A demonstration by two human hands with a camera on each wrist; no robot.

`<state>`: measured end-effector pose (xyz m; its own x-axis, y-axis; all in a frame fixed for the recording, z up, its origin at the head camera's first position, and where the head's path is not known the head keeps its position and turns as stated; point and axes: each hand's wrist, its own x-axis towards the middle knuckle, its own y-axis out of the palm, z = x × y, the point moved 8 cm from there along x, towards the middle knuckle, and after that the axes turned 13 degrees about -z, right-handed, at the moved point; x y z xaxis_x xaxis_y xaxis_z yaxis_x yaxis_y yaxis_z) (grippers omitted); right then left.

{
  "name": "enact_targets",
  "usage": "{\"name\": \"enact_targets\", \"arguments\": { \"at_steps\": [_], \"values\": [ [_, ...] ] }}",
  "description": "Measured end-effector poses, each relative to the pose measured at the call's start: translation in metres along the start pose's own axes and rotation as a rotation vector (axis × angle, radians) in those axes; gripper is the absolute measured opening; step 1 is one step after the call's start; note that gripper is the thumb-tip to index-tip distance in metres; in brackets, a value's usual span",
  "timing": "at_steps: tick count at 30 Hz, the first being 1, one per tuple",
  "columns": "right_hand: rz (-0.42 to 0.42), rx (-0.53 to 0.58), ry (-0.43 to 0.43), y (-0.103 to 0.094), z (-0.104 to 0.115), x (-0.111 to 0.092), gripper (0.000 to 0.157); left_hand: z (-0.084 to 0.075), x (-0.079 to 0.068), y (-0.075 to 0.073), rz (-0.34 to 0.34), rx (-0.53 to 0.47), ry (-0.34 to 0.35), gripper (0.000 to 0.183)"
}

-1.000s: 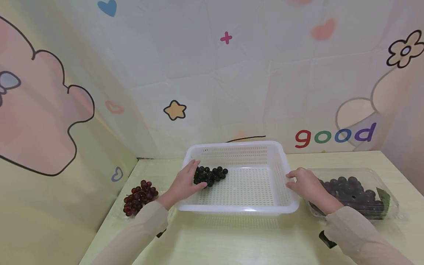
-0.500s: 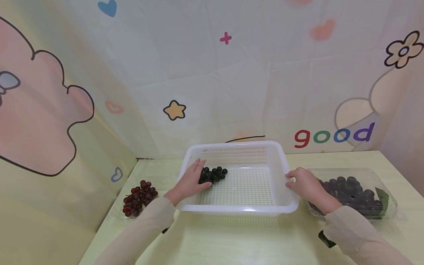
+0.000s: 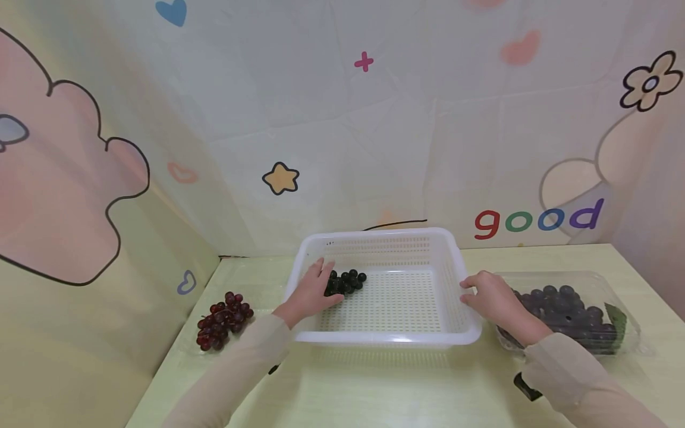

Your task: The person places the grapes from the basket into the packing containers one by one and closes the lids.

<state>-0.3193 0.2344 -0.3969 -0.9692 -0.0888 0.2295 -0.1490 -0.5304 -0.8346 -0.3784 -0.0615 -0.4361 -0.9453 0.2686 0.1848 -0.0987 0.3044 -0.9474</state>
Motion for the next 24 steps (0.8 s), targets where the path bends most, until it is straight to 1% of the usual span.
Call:
{"name": "enact_targets", "arguments": {
  "at_steps": [6,15,18,24],
  "values": [
    [0.004,-0.001,0.004,0.000,-0.001,0.000,0.033,0.004,0.003,0.006,0.001,-0.014,-0.040,0.077],
    [-0.003,0.003,0.008,0.001,-0.002,0.000,0.032,0.004,0.002,0.011,0.016,0.067,-0.060,0.080],
    [-0.003,0.004,0.006,0.001,-0.003,0.000,0.033,0.004,0.002,0.012,0.017,0.096,-0.051,0.083],
    [-0.001,0.012,0.007,0.001,-0.002,-0.001,0.033,0.003,0.004,0.015,0.019,0.158,-0.006,0.085]
  ]
}}
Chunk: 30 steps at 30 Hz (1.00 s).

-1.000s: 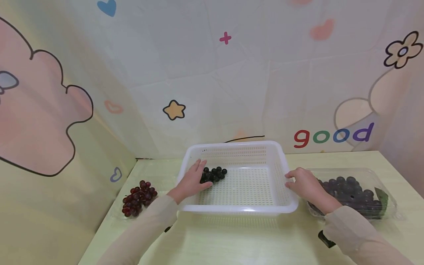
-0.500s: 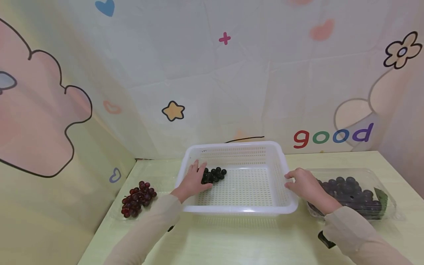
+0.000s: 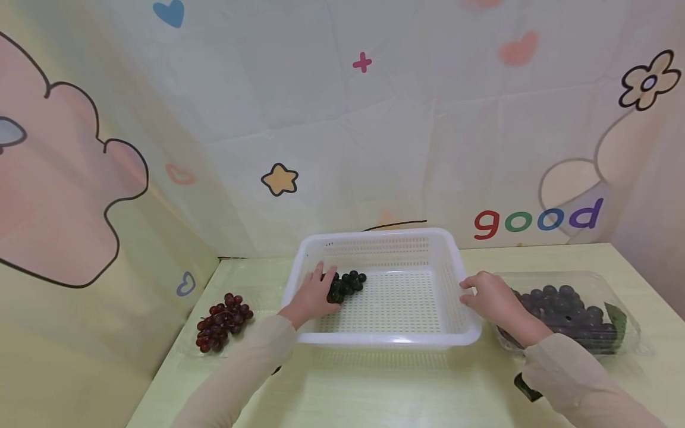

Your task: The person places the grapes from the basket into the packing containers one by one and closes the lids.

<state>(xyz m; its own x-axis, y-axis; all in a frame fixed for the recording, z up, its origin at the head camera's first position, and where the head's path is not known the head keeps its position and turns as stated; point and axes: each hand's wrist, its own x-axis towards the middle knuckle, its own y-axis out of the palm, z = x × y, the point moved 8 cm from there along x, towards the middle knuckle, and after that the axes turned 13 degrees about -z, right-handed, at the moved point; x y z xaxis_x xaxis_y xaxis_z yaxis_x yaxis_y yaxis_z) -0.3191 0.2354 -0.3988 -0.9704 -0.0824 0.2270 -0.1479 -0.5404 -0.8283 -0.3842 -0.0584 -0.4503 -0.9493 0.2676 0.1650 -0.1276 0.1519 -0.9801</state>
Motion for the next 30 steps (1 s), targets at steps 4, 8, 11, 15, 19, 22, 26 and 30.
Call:
{"name": "enact_targets", "arguments": {
  "at_steps": [4,8,11,15,19,22,26,30],
  "values": [
    [0.003,-0.002,0.002,0.0004,0.0002,0.0001,0.033,-0.0006,-0.0002,0.0026,0.008,0.006,0.025,0.081],
    [0.005,-0.003,0.003,0.0004,0.0000,0.0007,0.033,-0.0020,-0.0014,0.0027,-0.004,0.021,0.064,0.071],
    [0.002,-0.002,0.002,0.0000,0.0008,0.0005,0.033,-0.0028,-0.0022,0.0010,-0.028,0.019,0.088,0.062],
    [0.001,0.001,-0.005,-0.0007,0.0015,0.0005,0.033,-0.0035,-0.0026,-0.0011,-0.053,0.009,0.107,0.052],
    [0.002,0.002,-0.003,-0.0004,0.0012,0.0001,0.033,-0.0042,-0.0029,-0.0020,-0.062,0.010,0.118,0.048],
    [0.006,0.001,0.005,0.0004,0.0000,0.0001,0.034,-0.0048,-0.0031,-0.0022,-0.060,0.006,0.118,0.048],
    [0.012,-0.003,0.015,0.0009,-0.0019,0.0009,0.035,-0.0061,-0.0035,-0.0033,-0.057,0.008,0.119,0.048],
    [0.012,-0.002,0.016,0.0008,-0.0020,0.0009,0.035,-0.0061,-0.0039,-0.0039,-0.053,0.010,0.112,0.047]
  ]
}}
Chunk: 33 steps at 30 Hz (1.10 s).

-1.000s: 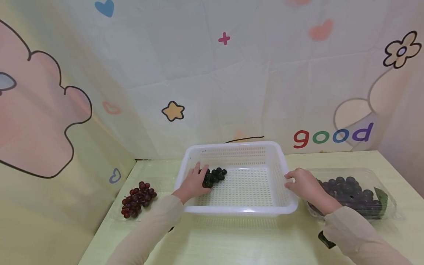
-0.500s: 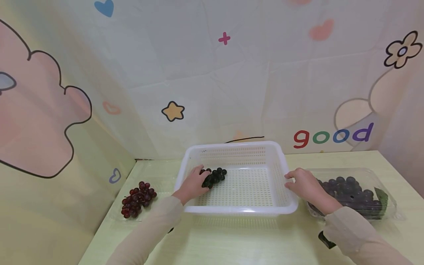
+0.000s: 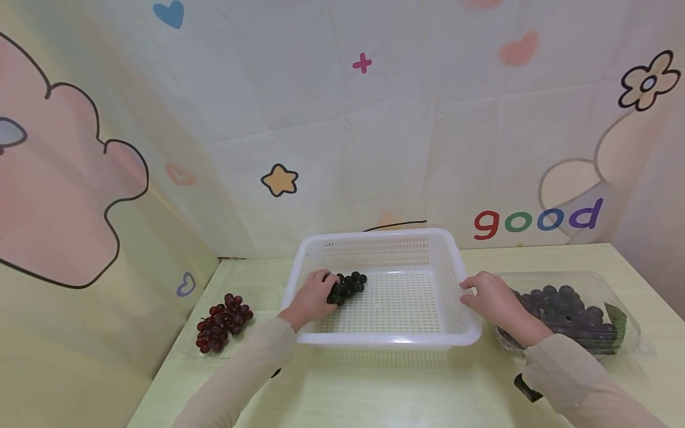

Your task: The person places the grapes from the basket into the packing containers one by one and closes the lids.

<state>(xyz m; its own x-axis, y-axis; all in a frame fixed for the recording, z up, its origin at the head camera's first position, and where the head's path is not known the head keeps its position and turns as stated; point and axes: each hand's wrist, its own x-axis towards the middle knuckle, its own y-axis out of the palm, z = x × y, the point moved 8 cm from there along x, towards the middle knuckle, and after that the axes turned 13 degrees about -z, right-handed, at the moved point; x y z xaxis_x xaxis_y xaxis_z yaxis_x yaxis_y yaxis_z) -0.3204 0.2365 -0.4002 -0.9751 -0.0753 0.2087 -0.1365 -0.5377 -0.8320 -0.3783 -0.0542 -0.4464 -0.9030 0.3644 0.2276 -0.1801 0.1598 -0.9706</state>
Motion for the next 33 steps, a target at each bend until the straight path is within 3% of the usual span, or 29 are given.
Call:
{"name": "enact_targets", "arguments": {
  "at_steps": [15,33],
  "values": [
    [-0.005,0.005,-0.013,-0.0001,0.0007,-0.0004,0.035,0.0029,0.0024,0.0021,0.019,-0.083,-0.045,0.047],
    [-0.010,0.004,-0.034,0.0003,0.0000,-0.0010,0.034,0.0057,0.0056,0.0006,-0.042,-0.333,-0.115,0.048]
  ]
}}
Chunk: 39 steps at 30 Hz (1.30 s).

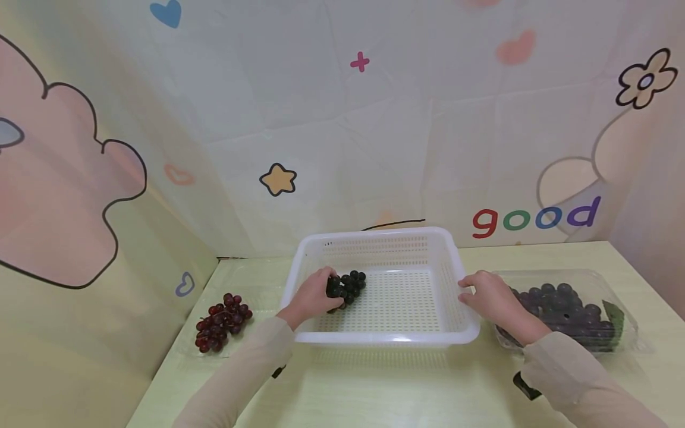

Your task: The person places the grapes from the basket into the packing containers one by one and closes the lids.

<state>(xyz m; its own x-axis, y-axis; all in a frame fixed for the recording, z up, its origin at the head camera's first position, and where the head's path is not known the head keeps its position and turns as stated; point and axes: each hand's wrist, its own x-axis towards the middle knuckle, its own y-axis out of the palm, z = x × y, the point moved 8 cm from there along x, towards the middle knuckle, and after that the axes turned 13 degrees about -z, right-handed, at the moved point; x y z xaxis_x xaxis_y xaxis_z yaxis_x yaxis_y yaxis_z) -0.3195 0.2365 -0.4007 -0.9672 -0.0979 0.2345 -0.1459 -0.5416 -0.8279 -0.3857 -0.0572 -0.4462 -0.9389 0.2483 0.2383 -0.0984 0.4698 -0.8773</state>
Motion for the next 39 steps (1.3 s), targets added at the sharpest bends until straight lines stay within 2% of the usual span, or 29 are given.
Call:
{"name": "enact_targets", "arguments": {
  "at_steps": [8,13,20,29,39],
  "values": [
    [0.003,0.006,0.000,0.000,0.001,0.000,0.034,0.002,-0.002,0.003,0.045,-0.096,-0.060,0.052],
    [0.001,0.006,-0.004,0.000,0.001,0.000,0.034,0.004,-0.002,0.007,0.091,-0.094,-0.088,0.065],
    [0.001,0.006,-0.002,0.000,0.001,0.000,0.034,0.004,-0.003,0.008,0.112,-0.082,-0.082,0.058],
    [0.004,0.010,-0.002,0.000,0.001,0.000,0.034,0.007,-0.002,0.011,0.129,-0.109,-0.112,0.056],
    [0.008,0.010,0.008,-0.001,0.001,-0.001,0.034,0.003,0.000,0.011,0.120,-0.102,-0.073,0.053]
  ]
}}
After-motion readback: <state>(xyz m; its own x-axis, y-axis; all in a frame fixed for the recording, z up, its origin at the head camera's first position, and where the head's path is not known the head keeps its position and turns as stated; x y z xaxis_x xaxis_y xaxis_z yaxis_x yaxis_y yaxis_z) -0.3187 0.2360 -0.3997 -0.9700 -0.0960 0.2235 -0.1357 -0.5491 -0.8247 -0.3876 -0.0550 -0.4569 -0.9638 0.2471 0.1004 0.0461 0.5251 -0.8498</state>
